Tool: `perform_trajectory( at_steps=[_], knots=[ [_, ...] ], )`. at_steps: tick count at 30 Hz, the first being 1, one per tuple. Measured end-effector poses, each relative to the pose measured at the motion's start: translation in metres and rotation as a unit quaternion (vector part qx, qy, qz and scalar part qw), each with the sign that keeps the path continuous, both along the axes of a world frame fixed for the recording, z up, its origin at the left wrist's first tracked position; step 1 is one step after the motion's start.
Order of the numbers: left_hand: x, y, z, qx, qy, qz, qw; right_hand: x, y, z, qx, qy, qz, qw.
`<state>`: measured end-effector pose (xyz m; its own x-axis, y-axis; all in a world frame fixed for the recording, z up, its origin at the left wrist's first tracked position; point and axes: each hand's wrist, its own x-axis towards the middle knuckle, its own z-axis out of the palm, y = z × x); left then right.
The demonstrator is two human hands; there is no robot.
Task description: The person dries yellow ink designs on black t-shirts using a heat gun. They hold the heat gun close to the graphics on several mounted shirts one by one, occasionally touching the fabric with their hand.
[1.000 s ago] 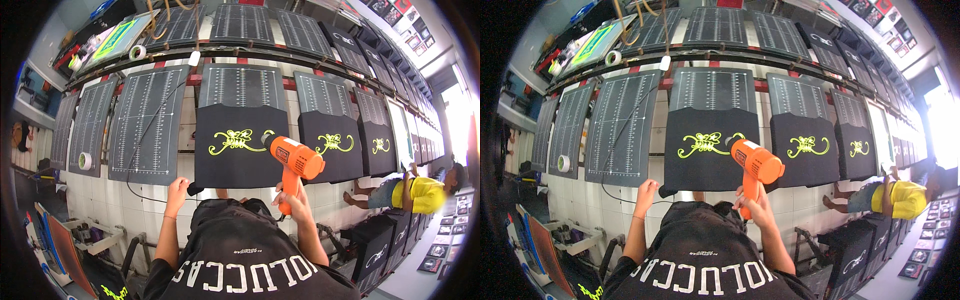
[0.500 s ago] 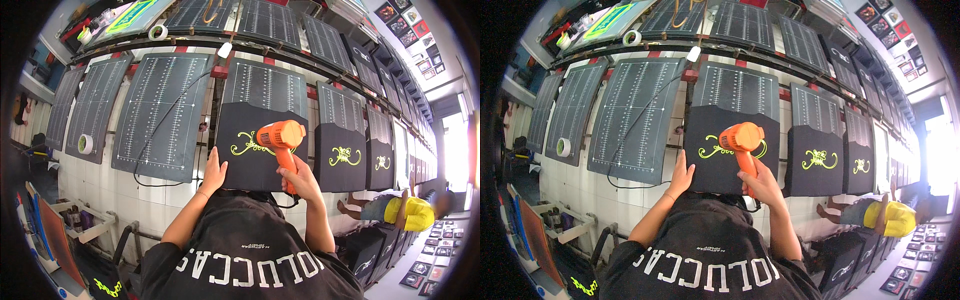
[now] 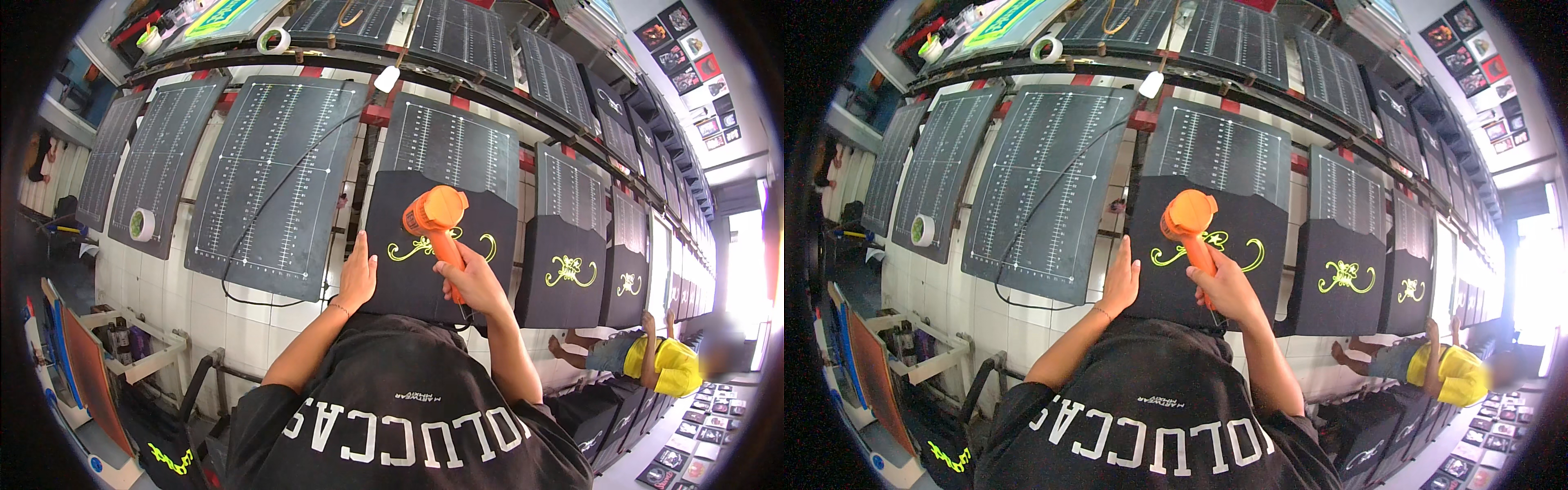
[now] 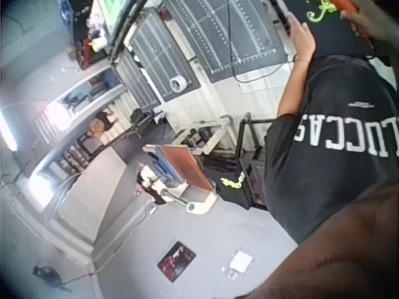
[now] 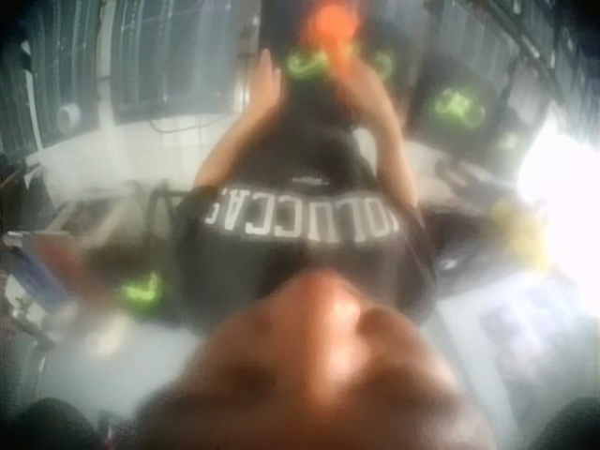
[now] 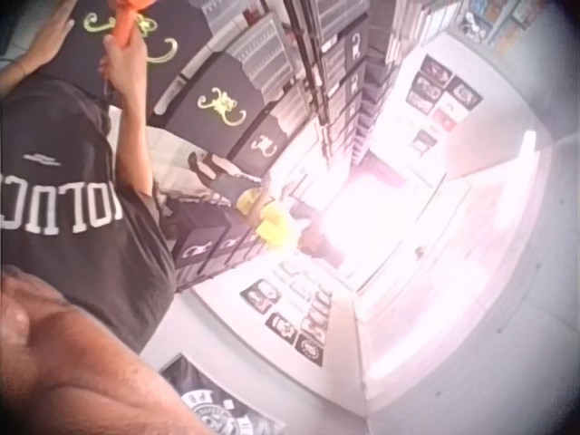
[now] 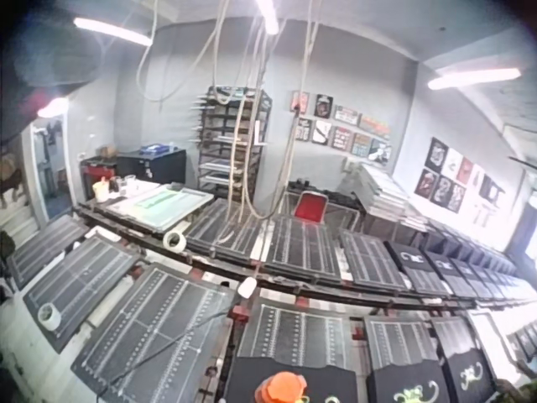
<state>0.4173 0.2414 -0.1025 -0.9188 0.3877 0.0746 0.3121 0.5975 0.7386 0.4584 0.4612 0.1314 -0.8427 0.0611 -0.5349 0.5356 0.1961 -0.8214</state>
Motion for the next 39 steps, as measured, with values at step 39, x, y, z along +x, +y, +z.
perform_trajectory(
  at_steps=[39],
  knots=[
    [-0.018, 0.008, -0.003, 0.015, -0.018, 0.011, 1.0, 0.02, 0.023, 0.001, 0.009, -0.057, -0.046, 0.997]
  ],
)
